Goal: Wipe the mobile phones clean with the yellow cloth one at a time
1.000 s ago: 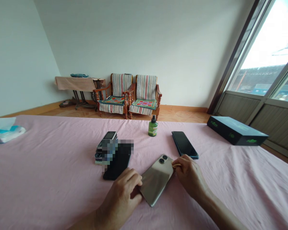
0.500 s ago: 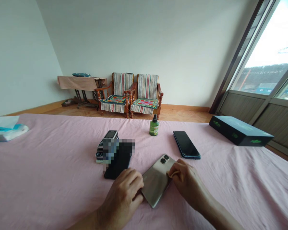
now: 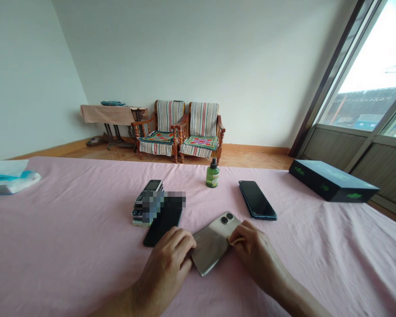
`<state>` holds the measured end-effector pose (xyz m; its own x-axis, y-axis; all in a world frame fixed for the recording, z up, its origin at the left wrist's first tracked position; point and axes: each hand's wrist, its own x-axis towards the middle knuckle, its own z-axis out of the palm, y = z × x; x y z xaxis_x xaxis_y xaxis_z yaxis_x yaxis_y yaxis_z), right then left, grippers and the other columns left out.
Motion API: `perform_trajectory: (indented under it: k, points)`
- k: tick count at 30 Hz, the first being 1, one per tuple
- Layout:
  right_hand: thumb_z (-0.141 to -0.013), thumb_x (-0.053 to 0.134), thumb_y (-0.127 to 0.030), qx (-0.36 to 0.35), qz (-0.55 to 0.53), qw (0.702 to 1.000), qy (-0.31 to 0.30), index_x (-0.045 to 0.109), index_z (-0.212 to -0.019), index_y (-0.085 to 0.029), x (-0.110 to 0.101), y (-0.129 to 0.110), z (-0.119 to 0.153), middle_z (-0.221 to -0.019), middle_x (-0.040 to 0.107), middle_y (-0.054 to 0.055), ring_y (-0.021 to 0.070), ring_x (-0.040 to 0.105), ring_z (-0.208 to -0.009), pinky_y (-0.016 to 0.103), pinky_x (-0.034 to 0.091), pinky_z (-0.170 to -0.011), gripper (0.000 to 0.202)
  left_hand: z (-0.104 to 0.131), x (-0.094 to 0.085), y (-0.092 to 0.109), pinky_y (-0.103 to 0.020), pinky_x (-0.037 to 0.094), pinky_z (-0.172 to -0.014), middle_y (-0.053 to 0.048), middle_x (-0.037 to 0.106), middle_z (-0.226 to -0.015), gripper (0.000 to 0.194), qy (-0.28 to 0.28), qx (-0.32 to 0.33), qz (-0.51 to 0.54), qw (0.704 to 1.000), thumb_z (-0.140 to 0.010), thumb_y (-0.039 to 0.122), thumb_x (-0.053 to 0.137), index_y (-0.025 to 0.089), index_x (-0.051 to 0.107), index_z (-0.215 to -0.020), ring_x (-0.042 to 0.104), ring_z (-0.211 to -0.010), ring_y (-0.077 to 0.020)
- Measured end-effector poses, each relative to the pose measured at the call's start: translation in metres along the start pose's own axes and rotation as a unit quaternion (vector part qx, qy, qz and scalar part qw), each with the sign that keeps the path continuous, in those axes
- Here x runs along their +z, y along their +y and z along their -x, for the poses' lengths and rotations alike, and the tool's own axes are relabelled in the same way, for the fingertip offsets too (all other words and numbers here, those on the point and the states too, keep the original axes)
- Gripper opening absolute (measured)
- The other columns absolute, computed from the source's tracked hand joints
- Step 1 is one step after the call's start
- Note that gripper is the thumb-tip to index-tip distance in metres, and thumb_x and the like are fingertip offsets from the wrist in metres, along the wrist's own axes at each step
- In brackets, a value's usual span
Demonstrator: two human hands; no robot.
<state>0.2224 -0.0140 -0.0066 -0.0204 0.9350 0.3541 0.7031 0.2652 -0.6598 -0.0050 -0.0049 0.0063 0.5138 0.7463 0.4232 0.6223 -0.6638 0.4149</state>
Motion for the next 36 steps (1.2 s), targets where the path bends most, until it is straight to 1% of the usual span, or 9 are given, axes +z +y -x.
perform_trajectory:
  k: [5, 11, 13, 17, 21, 23, 26, 31, 36]
  points:
    - [-0.066, 0.043, 0.001, 0.008, 0.035, 0.999, 0.037, 0.054, -0.064, -0.019, -0.002, 0.01, -0.004, -0.071, 0.055, 0.001, 0.0153, 0.054, -0.066, 0.025, 0.037, -0.062, 0.023, 0.001, 0.002, -0.001, -0.036, 0.046, -0.078, -0.001, 0.057, -0.089, 0.036, 0.009, -0.002, 0.008, 1.0, -0.07, -0.012, 0.054, 0.019, 0.054, -0.086, 0.053, -0.086, -0.0216]
    - [-0.061, 0.04, 0.008, -0.085, -0.084, 0.988, -0.099, 0.056, -0.068, -0.019, 0.008, -0.032, 0.013, -0.08, 0.056, -0.001, 0.0106, 0.055, -0.07, 0.02, 0.037, -0.06, 0.032, 0.001, 0.0, 0.001, -0.037, 0.046, -0.082, -0.002, 0.058, -0.095, 0.039, -0.017, 0.01, -0.007, 1.0, -0.073, -0.011, 0.049, 0.021, 0.055, -0.093, 0.054, -0.091, -0.0227]
    - [-0.063, 0.041, 0.007, -0.104, -0.105, 0.983, -0.111, 0.056, -0.069, -0.019, 0.007, -0.038, 0.015, -0.081, 0.056, -0.001, 0.0101, 0.055, -0.07, 0.019, 0.038, -0.061, 0.031, 0.001, -0.002, 0.001, -0.037, 0.047, -0.082, -0.003, 0.058, -0.096, 0.036, -0.038, 0.018, -0.01, 0.999, -0.076, -0.009, 0.046, 0.022, 0.056, -0.093, 0.054, -0.093, -0.0228]
    - [-0.066, 0.043, 0.004, -0.072, -0.128, 0.989, 0.003, 0.058, -0.071, -0.019, -0.002, -0.029, 0.008, -0.079, 0.055, 0.0, 0.0125, 0.056, -0.072, 0.021, 0.042, -0.063, 0.028, 0.0, -0.002, 0.0, -0.034, 0.047, -0.079, -0.003, 0.059, -0.092, 0.032, -0.024, 0.002, 0.011, 1.0, -0.079, -0.004, 0.045, 0.022, 0.057, -0.094, 0.057, -0.089, -0.0217]
    - [-0.069, 0.044, -0.003, -0.024, -0.128, 0.986, 0.101, 0.062, -0.073, -0.019, -0.013, -0.01, -0.003, -0.08, 0.057, 0.002, 0.0157, 0.06, -0.076, 0.025, 0.046, -0.068, 0.025, 0.0, 0.005, -0.006, -0.03, 0.048, -0.069, -0.003, 0.062, -0.082, 0.013, 0.041, -0.036, 0.038, 0.998, -0.089, 0.016, 0.047, 0.021, 0.056, -0.096, 0.061, -0.073, -0.0199]
    - [-0.069, 0.045, -0.004, -0.009, -0.118, 0.986, 0.115, 0.063, -0.071, -0.019, -0.015, -0.004, -0.007, -0.079, 0.058, 0.002, 0.0165, 0.061, -0.077, 0.026, 0.046, -0.068, 0.024, -0.001, 0.008, -0.009, -0.028, 0.049, -0.06, -0.001, 0.062, -0.072, 0.018, 0.076, -0.086, 0.058, 0.992, -0.088, 0.025, 0.05, 0.019, 0.054, -0.104, 0.061, -0.061, -0.0185]
    - [-0.068, 0.045, -0.004, -0.008, -0.107, 0.987, 0.12, 0.064, -0.069, -0.018, -0.012, 0.0, -0.009, -0.077, 0.058, 0.002, 0.0162, 0.061, -0.074, 0.025, 0.046, -0.066, 0.024, -0.003, 0.011, -0.01, -0.023, 0.047, -0.048, 0.002, 0.061, -0.063, 0.027, 0.083, -0.161, 0.127, 0.975, -0.084, 0.033, 0.054, 0.019, 0.051, -0.107, 0.061, -0.053, -0.0176]
    - [-0.064, 0.044, -0.001, -0.024, -0.095, 0.988, 0.119, 0.064, -0.064, -0.017, -0.001, 0.004, -0.011, -0.072, 0.057, 0.001, 0.0139, 0.059, -0.065, 0.023, 0.044, -0.059, 0.025, -0.008, 0.012, -0.01, -0.016, 0.03, -0.03, 0.007, 0.052, -0.044, 0.03, 0.044, -0.25, 0.241, 0.937, -0.082, 0.05, 0.053, 0.02, 0.051, -0.077, 0.044, -0.03, -0.0099]
    - [-0.062, 0.044, 0.0, -0.031, -0.09, 0.986, 0.136, 0.064, -0.062, -0.017, 0.003, 0.007, -0.014, -0.07, 0.059, 0.001, 0.0132, 0.06, -0.063, 0.021, 0.044, -0.058, 0.026, -0.017, 0.009, -0.015, -0.013, 0.019, -0.028, 0.008, 0.047, -0.038, 0.043, -0.009, -0.334, 0.365, 0.869, -0.063, 0.055, 0.07, 0.018, 0.049, -0.059, 0.034, -0.028, -0.0049]
